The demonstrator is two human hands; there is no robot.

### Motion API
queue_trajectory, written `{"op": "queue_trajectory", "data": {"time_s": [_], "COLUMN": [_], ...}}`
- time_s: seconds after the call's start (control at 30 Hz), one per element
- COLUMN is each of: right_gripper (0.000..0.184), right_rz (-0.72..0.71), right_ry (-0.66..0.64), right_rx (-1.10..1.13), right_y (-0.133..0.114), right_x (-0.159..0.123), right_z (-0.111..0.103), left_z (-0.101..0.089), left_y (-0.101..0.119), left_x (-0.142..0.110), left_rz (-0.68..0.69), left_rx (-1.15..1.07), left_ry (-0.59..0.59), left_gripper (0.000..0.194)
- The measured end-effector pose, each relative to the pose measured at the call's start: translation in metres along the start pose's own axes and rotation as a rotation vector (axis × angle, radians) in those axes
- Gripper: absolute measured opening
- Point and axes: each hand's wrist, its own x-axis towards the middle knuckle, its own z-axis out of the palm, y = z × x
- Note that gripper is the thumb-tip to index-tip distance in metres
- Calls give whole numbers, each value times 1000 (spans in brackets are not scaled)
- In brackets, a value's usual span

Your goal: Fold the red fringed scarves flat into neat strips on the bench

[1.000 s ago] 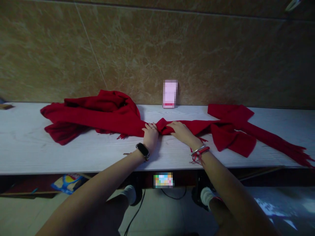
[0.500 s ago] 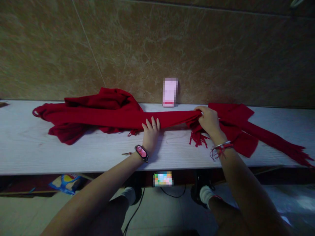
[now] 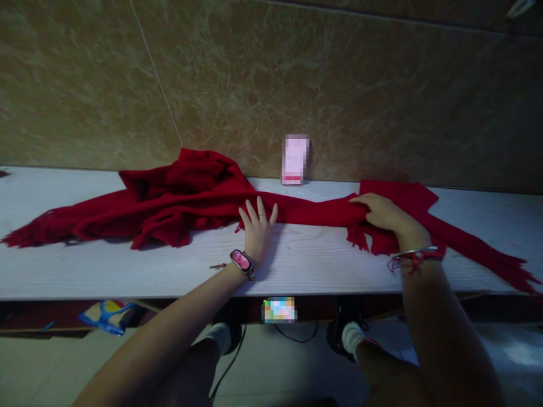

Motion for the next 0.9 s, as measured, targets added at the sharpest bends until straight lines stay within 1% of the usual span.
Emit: {"op": "queue_trajectory", "data": {"time_s": [0.07, 0.1, 0.17, 0.23, 0.27, 0.37, 0.43, 0.53, 0.6, 0.67, 0.7, 0.77, 0.83, 0.9], "right_gripper": [57, 57, 51, 47, 47, 46, 41, 33, 32, 32, 32, 30, 28, 28], "right_rz": [-69, -98, -97, -59, -52, -76, -94, -110, -115, -97, -73, 12, 121, 190], "right_ry": [-128, -142, -111, -64, -72, -157, -177, -161, -152, -124, -96, -7, 127, 255], "right_rx": [-1, 11, 34, 43, 39, 7, -32, -90, -109, -73, -22, 156, 422, 715], "right_y": [-16, -26, -48, -68, -77, -97, -104, -106, -105, -101, -99, -93, -86, -76], "right_x": [4, 7, 11, 13, 13, 11, 9, 8, 8, 10, 11, 16, 24, 33], "right_z": [4, 6, 15, 31, 40, 66, 74, 74, 71, 69, 68, 65, 60, 50], "left_z": [0, -1, -1, -2, -1, 0, 2, 3, 4, 5, 5, 4, 1, -3], "left_y": [0, -1, -1, -3, -4, -10, -15, -25, -33, -42, -45, -50, -51, -48], "left_x": [0, 0, 0, -1, -1, -3, -3, -2, -1, 2, 3, 5, 6, 7], "left_rz": [-7, -6, 6, 25, 33, 32, 11, -18, -18, -26, -38, -66, -70, -45], "left_rx": [-1, -2, -4, -5, -6, -32, -69, -117, -129, -138, -144, -157, -166, -174], "left_ry": [-16, -20, -14, 13, 31, 69, 76, 102, 140, 179, 193, 208, 211, 214], "left_gripper": [50, 50, 50, 49, 50, 51, 51, 53, 56, 60, 61, 65, 66, 64]}}
